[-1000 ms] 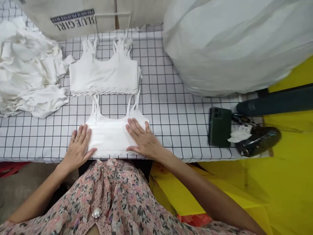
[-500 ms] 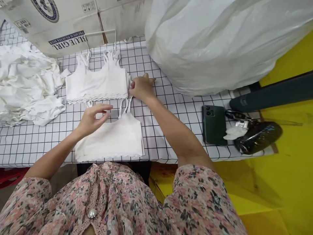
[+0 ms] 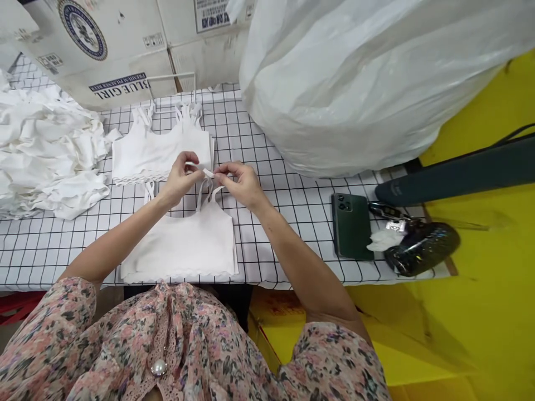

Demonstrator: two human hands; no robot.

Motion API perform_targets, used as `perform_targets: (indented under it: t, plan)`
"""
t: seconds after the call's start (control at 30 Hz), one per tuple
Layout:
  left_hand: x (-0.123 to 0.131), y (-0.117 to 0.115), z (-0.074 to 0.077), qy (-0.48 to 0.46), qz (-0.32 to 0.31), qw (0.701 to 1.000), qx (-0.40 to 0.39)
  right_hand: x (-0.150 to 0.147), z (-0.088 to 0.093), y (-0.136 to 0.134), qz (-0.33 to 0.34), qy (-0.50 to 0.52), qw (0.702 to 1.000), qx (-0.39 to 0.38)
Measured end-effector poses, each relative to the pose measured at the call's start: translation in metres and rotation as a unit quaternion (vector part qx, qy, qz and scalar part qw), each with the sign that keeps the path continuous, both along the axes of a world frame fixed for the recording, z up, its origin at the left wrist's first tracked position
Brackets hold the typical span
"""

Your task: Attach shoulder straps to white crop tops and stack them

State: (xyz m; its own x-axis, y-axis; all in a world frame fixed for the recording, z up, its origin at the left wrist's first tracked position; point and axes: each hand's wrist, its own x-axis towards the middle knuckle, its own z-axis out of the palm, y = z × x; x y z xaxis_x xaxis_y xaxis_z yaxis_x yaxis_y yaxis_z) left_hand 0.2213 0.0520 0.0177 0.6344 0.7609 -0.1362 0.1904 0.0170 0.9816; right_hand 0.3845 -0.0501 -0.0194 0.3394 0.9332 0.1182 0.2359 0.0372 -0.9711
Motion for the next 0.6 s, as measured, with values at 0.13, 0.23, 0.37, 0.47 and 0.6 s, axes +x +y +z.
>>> perform_targets:
  t: [0.13, 0.23, 0.37, 0.47, 0.6]
  plan:
    - [-0.004, 0.015, 0.016, 0.024, -0.163, 0.986, -0.014, -0.002, 0.003, 0.001, 0.011, -0.039, 0.999, 0.011]
    - [-0.014, 0.026, 0.029, 0.072, -0.232, 0.97, -0.023, -0.006, 0.005, 0.002, -0.003, -0.068, 0.997, 0.029]
    - [-0.04, 0.034, 0.035, 0.11, -0.203, 0.973, 0.005, -0.009, 0.004, 0.004, -0.029, -0.102, 0.993, 0.059]
    - [-0.062, 0.032, 0.032, 0.117, -0.159, 0.98, 0.034, -0.007, 0.001, 0.006, -0.053, -0.129, 0.986, 0.088]
    - [-0.08, 0.019, 0.024, 0.083, -0.064, 0.98, 0.171, -0.009, 0.004, 0.006, -0.057, -0.151, 0.981, 0.106]
